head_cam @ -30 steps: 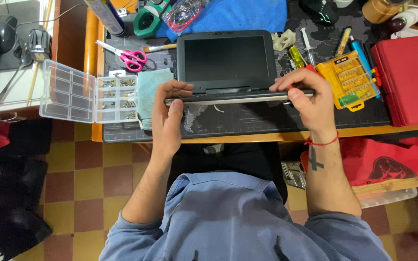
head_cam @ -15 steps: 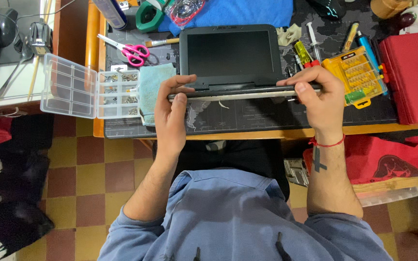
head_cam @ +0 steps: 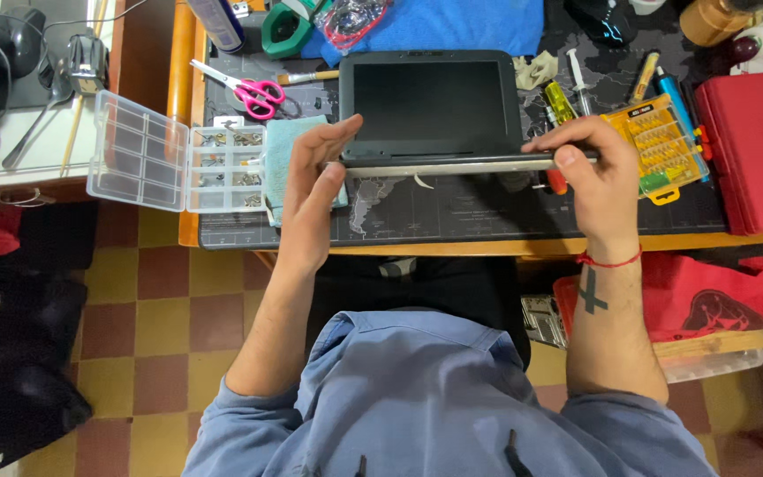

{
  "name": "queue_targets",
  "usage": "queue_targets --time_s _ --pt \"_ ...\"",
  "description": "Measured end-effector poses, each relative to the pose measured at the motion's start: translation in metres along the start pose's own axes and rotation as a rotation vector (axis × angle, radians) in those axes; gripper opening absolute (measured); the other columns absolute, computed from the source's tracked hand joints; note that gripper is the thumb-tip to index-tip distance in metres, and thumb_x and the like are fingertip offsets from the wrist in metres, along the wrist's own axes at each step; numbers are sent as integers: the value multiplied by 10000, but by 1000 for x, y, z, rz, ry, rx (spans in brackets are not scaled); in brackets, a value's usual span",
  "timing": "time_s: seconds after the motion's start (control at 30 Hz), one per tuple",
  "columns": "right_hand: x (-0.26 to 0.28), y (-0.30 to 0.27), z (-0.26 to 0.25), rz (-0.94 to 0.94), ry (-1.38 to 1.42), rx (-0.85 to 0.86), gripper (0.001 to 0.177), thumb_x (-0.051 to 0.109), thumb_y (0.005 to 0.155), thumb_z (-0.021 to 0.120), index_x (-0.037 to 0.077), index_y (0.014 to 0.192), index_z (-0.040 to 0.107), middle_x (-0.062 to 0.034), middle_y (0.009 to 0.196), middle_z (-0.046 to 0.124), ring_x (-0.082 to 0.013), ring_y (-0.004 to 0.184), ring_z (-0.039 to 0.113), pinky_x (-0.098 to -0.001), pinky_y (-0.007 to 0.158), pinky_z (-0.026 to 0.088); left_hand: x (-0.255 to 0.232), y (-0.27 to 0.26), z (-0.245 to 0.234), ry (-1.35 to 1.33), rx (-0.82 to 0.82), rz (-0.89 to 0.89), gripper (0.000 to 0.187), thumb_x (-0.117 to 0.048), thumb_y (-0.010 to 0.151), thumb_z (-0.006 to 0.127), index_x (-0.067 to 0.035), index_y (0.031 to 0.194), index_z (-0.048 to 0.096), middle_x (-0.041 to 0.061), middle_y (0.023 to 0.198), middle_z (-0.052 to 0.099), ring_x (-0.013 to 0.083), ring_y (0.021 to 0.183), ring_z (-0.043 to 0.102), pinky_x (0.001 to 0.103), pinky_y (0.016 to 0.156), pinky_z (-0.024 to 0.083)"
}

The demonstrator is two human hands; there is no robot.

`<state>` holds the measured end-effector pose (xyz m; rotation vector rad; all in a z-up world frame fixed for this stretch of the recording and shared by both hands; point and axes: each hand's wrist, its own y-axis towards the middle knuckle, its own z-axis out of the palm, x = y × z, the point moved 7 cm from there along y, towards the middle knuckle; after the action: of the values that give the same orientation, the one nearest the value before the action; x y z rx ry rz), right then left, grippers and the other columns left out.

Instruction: The person uses a screwdriver to remove screws from the sides and bottom of a laptop, then flips the device over to continue unscrewing the base. The laptop remains closed throughout the process.

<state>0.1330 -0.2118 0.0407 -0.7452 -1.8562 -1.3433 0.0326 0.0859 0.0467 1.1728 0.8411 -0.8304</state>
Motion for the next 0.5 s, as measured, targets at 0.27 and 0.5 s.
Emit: queue_targets --time_s 0.27,0.5 --pt "51 -1 10 -119 -341 -78 129 70 1130 595 -43 1083 637 -210 1087 692 -343 1073 677 -433 1006 518 33 -5 -34 52 -192 70 140 -224 1077 551 -127 1090 650 17 1081 634 156 1073 586 303 1003 444" --pt "97 -3 102 -731 -909 -5 255 20 888 697 166 1035 846 -36 1067 737 -262 985 660 -491 1010 418 35 -3 -36 87 -258 -30 223 -340 1054 605 -134 1065 689 -64 948 583 46 725 382 212 658 297"
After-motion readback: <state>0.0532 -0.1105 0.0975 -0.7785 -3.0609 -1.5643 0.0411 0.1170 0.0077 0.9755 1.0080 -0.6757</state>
